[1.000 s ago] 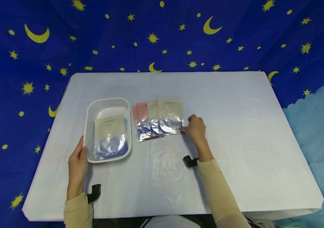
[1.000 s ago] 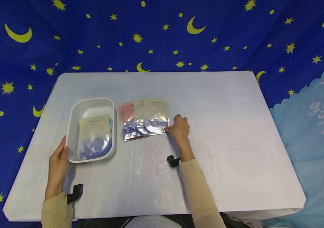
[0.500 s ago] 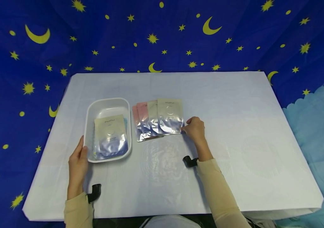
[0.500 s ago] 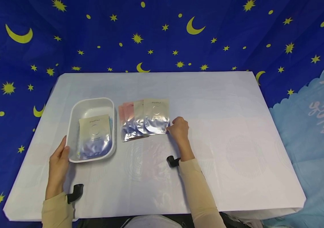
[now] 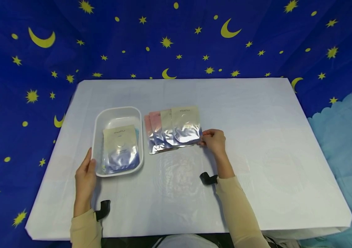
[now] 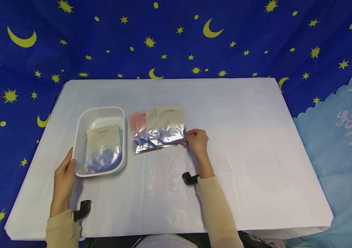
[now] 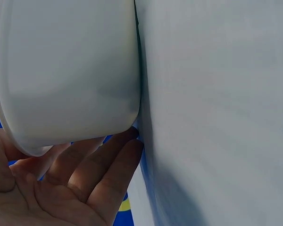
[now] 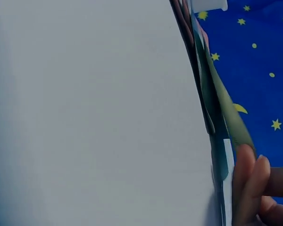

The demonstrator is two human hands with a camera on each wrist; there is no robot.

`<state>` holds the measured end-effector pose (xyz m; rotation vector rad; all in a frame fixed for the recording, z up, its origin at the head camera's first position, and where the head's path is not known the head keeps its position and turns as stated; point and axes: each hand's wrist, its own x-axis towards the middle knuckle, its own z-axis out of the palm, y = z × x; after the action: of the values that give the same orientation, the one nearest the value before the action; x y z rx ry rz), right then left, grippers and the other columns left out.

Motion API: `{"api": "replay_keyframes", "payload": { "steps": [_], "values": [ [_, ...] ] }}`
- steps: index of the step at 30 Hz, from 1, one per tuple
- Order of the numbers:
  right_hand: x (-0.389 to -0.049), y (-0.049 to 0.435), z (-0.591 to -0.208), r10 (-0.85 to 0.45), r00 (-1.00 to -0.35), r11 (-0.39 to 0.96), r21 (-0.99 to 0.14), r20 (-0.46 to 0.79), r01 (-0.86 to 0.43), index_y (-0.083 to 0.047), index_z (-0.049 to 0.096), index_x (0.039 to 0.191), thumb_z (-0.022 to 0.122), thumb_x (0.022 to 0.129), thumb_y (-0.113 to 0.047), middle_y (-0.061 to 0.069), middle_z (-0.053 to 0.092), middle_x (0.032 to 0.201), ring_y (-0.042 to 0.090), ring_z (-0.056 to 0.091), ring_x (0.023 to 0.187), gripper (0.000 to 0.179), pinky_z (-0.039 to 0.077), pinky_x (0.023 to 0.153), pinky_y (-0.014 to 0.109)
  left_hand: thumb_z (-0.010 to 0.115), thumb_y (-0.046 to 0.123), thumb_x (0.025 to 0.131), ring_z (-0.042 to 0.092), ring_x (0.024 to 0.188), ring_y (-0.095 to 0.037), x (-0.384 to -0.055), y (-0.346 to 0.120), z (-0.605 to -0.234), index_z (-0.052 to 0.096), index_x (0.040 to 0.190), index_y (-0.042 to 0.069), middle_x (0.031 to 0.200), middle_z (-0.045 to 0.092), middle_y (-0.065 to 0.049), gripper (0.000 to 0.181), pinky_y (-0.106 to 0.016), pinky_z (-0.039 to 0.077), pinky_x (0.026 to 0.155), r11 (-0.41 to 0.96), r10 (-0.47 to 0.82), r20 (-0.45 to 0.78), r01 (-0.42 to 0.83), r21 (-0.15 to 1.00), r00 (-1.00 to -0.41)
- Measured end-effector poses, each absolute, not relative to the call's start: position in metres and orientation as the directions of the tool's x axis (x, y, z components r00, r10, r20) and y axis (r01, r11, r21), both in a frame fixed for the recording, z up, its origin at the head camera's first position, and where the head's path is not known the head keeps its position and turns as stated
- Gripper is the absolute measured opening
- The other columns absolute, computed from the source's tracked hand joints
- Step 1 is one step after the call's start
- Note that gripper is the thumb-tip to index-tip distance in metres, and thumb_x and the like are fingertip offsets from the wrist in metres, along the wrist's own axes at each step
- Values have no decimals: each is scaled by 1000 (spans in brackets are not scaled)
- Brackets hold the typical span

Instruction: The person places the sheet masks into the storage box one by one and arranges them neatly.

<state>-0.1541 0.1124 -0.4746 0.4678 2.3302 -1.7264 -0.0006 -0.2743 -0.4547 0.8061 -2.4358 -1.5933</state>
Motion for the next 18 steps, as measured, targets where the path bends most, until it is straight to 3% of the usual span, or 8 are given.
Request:
{"api": "replay_keyframes", "payload": {
  "steps": [10,18],
  "values": [
    [-148,102,-457,187,-956,-78,-974,-226,215,23,61,100,62,82,18,3,58,65,7,65,49,19,59,54,21,35,21,107,21,148,-24,-1,-275,-455,29,153,21,159,26,1,47,-38,17,124,302,-489,-209,-389,870,-847],
    [-136,68,-428,99,-984,-121,-984,-146,134,20,64,97,66,82,14,8,58,73,10,66,50,16,60,56,25,34,20,107,19,149,-23,-2,-276,-456,28,154,23,160,25,3,47,-38,16,124,285,-483,-231,-401,870,-845]
  ]
}}
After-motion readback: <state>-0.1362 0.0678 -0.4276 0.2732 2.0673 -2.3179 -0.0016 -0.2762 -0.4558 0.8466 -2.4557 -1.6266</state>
